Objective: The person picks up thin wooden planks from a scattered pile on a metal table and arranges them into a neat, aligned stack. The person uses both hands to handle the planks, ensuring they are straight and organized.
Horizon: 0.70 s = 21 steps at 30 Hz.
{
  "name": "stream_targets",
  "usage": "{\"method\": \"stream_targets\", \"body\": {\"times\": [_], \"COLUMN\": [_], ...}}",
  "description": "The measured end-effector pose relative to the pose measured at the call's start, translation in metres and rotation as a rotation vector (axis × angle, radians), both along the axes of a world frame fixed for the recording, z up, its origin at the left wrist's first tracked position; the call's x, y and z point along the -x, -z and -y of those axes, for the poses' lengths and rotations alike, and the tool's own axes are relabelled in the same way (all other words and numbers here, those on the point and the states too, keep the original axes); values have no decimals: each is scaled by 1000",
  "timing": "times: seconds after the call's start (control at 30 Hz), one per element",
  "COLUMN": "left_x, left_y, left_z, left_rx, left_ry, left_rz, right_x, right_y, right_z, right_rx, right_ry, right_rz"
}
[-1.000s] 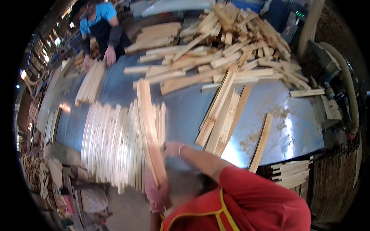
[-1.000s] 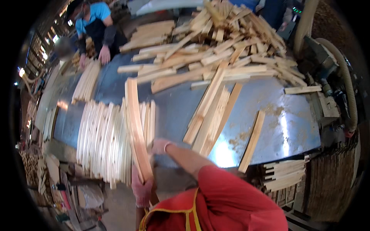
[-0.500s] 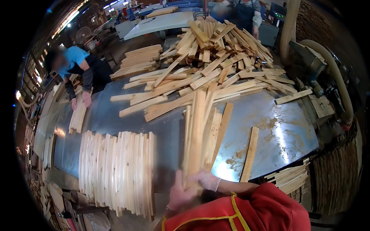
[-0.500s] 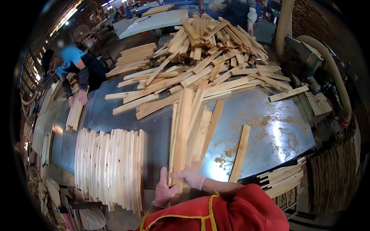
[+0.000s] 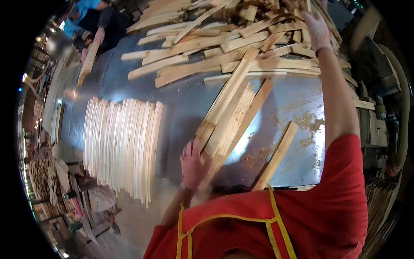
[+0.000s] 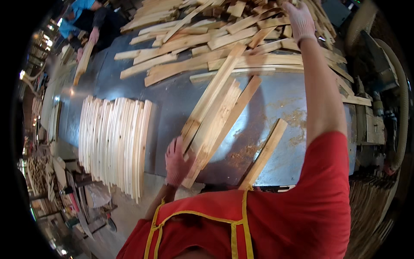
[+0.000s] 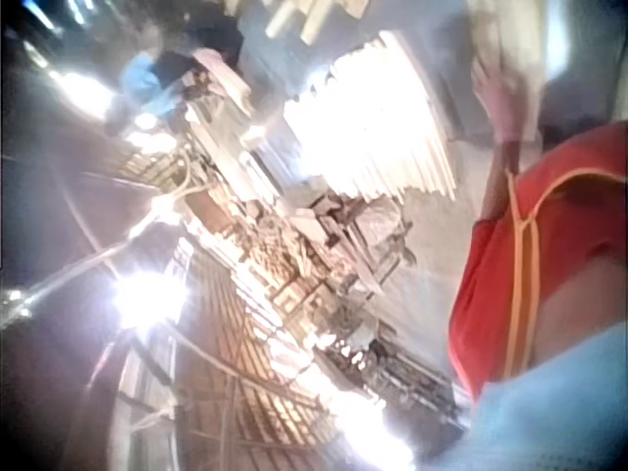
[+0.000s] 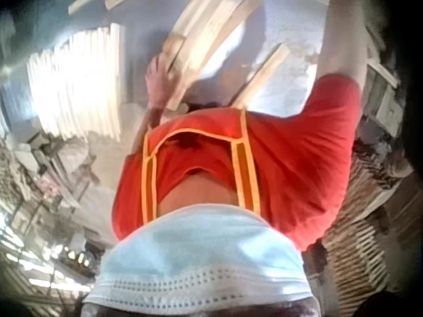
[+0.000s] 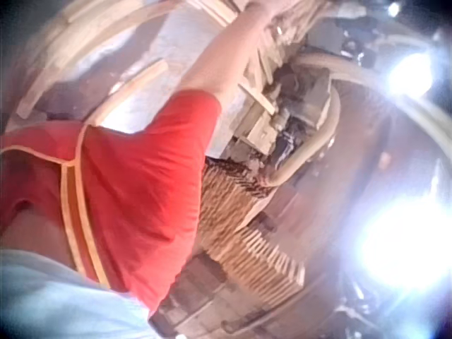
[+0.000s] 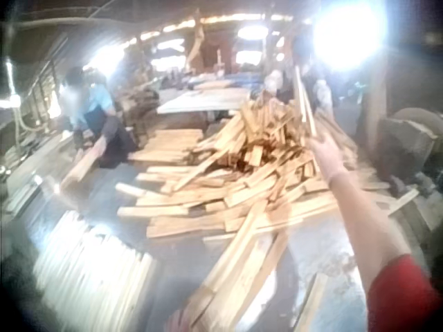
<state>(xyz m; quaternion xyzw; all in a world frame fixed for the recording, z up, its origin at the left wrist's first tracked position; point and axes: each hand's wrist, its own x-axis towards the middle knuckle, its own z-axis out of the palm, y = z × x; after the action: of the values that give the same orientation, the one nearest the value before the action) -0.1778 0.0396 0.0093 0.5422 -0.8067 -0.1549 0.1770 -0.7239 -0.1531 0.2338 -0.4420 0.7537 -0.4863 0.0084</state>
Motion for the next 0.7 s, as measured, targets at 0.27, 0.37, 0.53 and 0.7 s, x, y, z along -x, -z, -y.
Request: {"method": "stream_targets", "body": {"times": [0.27, 0.37, 0.53, 0.7], "left_x": [27, 21, -27, -93], "left_y": [30, 22, 29, 11], "left_z": [66, 73, 46, -20], "left_rx": [-309, -457, -1063, -985], "left_ry": [-107, -97, 12, -74], "left_rz": [281, 39, -634, -666], "right_x": [-209, -272, -329, -383], "right_y": [238, 217, 248, 237], "right_z": [-160, -187, -194, -191], "right_rx": [-332, -489, -714, -807], "right_ry": [-404, -310, -162, -249], "right_rz": [641, 547, 14, -148]}}
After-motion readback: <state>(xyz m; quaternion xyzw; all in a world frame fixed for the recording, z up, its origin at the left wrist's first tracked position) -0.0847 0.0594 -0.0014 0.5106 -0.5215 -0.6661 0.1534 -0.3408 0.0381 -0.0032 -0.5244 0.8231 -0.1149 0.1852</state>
